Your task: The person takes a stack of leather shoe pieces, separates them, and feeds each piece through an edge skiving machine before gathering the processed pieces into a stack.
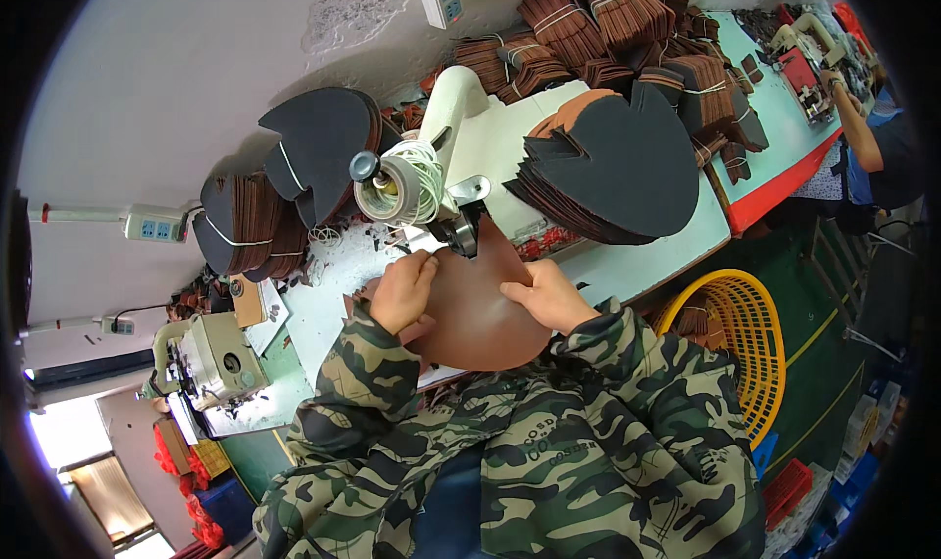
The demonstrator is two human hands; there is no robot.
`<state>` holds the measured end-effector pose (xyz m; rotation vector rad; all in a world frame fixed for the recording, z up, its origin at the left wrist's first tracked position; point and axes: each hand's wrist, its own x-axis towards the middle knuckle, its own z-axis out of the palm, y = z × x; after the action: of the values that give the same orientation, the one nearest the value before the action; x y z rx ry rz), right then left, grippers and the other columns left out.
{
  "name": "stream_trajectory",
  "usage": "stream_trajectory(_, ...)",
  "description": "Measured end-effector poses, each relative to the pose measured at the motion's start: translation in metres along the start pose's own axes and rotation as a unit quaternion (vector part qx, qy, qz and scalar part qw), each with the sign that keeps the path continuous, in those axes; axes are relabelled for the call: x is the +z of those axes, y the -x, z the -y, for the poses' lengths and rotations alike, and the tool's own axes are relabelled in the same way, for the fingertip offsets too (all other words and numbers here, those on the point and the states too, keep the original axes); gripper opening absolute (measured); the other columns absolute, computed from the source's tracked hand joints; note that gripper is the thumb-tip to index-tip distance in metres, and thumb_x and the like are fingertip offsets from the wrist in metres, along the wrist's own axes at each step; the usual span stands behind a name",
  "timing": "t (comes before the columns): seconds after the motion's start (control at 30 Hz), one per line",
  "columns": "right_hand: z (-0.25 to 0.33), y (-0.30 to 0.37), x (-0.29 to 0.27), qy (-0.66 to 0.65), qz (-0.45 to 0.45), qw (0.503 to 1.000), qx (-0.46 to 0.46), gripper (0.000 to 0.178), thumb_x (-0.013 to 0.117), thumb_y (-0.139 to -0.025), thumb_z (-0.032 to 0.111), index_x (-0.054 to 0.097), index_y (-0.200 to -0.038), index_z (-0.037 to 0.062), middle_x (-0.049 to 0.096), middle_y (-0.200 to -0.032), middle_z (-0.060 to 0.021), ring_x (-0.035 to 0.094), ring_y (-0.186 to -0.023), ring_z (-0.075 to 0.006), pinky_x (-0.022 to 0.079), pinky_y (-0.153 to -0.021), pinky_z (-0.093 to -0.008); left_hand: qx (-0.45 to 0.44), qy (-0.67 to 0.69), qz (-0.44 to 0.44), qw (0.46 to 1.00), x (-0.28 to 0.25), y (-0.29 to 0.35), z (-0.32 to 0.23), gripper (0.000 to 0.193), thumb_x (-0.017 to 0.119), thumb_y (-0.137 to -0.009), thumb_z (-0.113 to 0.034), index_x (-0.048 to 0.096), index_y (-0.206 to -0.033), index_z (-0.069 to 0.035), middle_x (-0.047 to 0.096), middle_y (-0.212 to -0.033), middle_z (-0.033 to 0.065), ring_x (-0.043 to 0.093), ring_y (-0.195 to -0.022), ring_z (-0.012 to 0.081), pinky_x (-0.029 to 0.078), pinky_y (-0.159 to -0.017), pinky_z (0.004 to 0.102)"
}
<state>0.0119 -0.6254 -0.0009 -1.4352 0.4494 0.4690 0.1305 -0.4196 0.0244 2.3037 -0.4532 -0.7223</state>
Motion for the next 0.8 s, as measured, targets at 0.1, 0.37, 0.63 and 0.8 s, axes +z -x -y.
stream_trajectory(0.1, 0.011, 0.002, 0.005, -0.011, 0.002, 1.0, -0.028, 0.026, 0.057, -0.088, 0.013, 0.062, -0.103, -0.0081, 0.068, -0.088, -0.0102, 0.063, -0.079, -0.0134, 0.05, -0.071, -0.0284, -0.041, -0.041, 0.045, 0.997, 0.0, -0.019, 0.008, 0.03, 0.048, -0.089, -0.025, 0.063, -0.087, 0.002, 0.062, -0.077, 0.026, 0.06, -0.077, 0.0449, 0.048, -0.072, 0.0503)
stream_trajectory(0.37, 0.037, 0.06, 0.014, -0.228, 0.143, 0.948, 0.171, 0.026, 0.055, -0.092, 0.022, 0.061, -0.1, -0.0029, 0.067, -0.091, -0.0107, 0.064, -0.082, -0.0126, 0.049, -0.068, -0.0268, 0.072, 0.037, 0.125, 0.989, -0.007, -0.041, 0.018, 0.029, 0.049, -0.092, -0.018, 0.062, -0.077, 0.003, 0.056, -0.058, 0.0097, 0.05, -0.04, 0.018, 0.041, -0.041, 0.0302)
stream_trajectory(0.63, 0.096, 0.087, -0.08, 0.25, -0.394, 0.781, -0.415, 0.032, 0.051, -0.084, 0.001, 0.058, -0.115, -0.0018, 0.058, -0.12, -0.0168, 0.054, -0.114, -0.0268, 0.04, -0.096, -0.0368, -0.077, -0.402, 0.064, 0.91, -0.023, -0.01, 0.132, 0.032, 0.064, -0.077, -0.029, 0.061, -0.104, -0.012, 0.067, -0.09, 0.0161, 0.065, -0.084, 0.0337, 0.051, -0.073, 0.0462)
stream_trajectory(0.8, 0.075, 0.064, -0.099, 0.557, -0.321, 0.737, -0.209, 0.053, 0.073, -0.069, 0.015, 0.057, -0.118, 0.0032, 0.048, -0.132, -0.0164, 0.041, -0.124, -0.0357, 0.033, -0.102, -0.0447, -0.046, -0.341, 0.001, 0.939, -0.008, 0.023, 0.163, 0.039, 0.069, -0.076, -0.024, 0.056, -0.112, -0.013, 0.066, -0.093, 0.0126, 0.065, -0.084, 0.033, 0.052, -0.071, 0.0453)
